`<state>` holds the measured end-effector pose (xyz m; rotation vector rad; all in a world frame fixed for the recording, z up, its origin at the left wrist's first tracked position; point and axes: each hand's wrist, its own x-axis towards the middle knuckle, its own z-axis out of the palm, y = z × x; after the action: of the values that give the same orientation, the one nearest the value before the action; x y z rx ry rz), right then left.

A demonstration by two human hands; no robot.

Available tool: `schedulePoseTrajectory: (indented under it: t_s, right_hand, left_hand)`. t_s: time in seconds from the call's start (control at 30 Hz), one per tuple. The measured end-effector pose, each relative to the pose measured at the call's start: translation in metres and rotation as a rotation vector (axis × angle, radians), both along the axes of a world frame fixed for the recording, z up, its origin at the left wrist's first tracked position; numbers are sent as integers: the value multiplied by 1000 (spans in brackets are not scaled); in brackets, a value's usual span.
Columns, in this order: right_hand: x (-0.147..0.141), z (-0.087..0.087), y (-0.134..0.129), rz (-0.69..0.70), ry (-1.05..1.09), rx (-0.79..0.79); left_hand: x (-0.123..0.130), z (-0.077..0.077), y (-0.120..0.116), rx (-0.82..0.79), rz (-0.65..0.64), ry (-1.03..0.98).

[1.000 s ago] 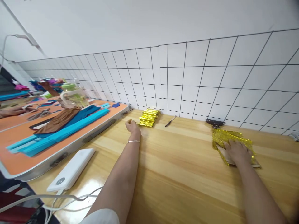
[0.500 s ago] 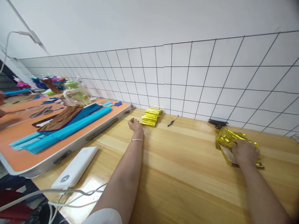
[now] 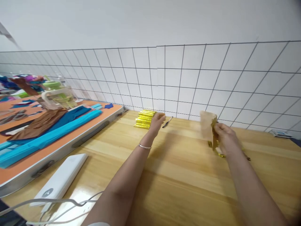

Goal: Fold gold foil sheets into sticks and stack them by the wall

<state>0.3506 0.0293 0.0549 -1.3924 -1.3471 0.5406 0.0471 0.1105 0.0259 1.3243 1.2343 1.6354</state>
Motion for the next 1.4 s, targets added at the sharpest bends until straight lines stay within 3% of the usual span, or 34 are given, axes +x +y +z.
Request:
schedulePoseTrajectory:
  t_s: [0.1, 0.2, 0.27, 0.47, 0.6, 0.8, 0.9, 1.07, 1.23, 1.4]
  right_hand:
    - [-21, -7, -2, 294, 506, -141]
    - [-39, -24, -3, 380, 612, -294]
    - [-48, -35, -2, 386, 606, -338]
    - [-48, -44, 0, 425, 586, -409]
    - [-44, -46, -3, 513, 258, -507]
    - [-52, -81, 6, 395, -34, -512]
    - [-52, -91, 13, 296, -168, -449]
    - [-47, -92, 17, 173, -419, -278]
    - [-50, -93, 13, 162, -580, -157]
    - [-54, -95, 10, 176, -624, 14]
  left_hand:
    - [40, 3, -25, -2, -331, 42]
    - [64, -1, -40, -13, -685, 93]
    - [69, -5, -42, 5, -764, 181]
    - [48, -16, -28, 0, -647, 480]
    - [38, -24, -22, 37, -545, 745]
    - [52, -32, -24, 142, -289, 1031]
    - [57, -33, -26, 162, -213, 1145]
    - [59, -42, -27, 138, -199, 1312]
    - [61, -55, -30, 130, -179, 1399]
    - [66, -58, -37, 167, -179, 1412]
